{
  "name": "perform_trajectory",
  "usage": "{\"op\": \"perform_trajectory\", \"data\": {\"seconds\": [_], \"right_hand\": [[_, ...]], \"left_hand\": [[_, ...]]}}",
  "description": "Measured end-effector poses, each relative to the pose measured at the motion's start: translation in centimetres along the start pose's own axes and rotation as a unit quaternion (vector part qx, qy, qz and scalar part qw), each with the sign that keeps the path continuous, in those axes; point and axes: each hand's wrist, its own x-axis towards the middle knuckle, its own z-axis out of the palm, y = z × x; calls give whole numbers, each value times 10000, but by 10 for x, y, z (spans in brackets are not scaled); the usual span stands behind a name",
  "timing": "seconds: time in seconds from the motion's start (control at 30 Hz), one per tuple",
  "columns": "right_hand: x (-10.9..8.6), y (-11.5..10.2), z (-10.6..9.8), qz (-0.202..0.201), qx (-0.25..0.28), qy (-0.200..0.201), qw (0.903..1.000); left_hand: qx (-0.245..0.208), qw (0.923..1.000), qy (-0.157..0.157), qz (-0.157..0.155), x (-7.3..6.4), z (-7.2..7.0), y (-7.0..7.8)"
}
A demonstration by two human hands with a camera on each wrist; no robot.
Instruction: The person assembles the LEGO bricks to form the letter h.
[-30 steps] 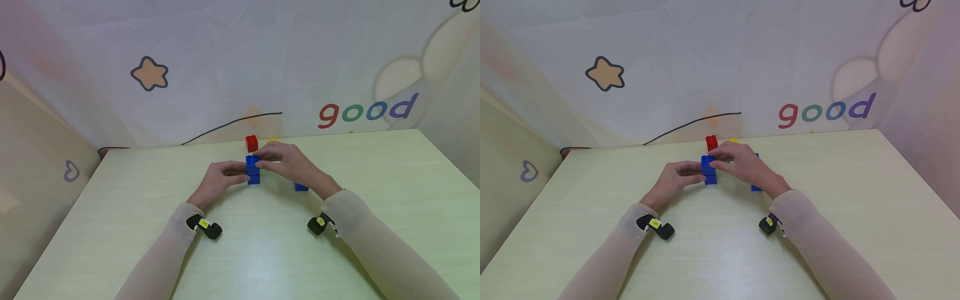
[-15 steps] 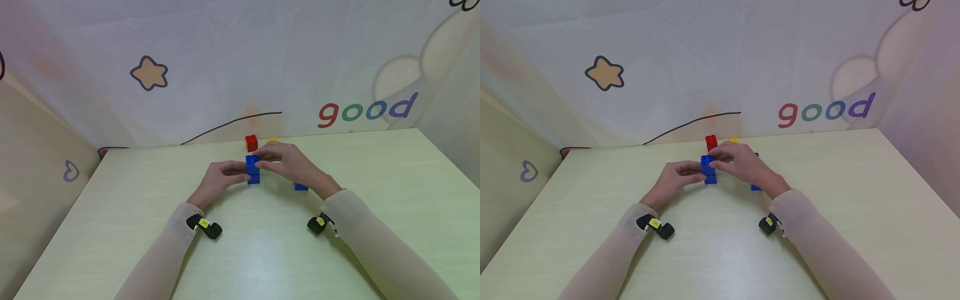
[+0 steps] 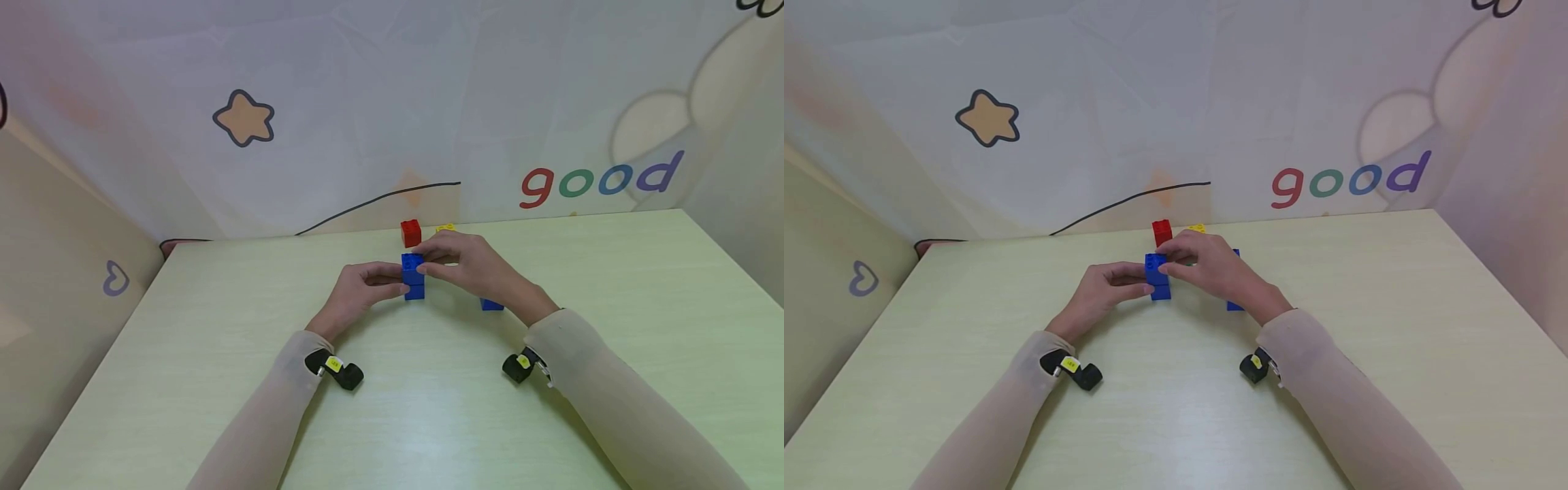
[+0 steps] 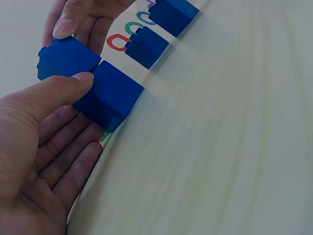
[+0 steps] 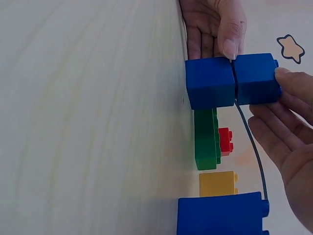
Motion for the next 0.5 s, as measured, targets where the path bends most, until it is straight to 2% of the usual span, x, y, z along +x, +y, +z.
{"op": "perform_trajectory", "data": {"seconds": [0.5], "right_hand": [[0,-1,0,56,-36,-20,10000]], "left_hand": [[35,10000,1,-29,-1,1,1]]}}
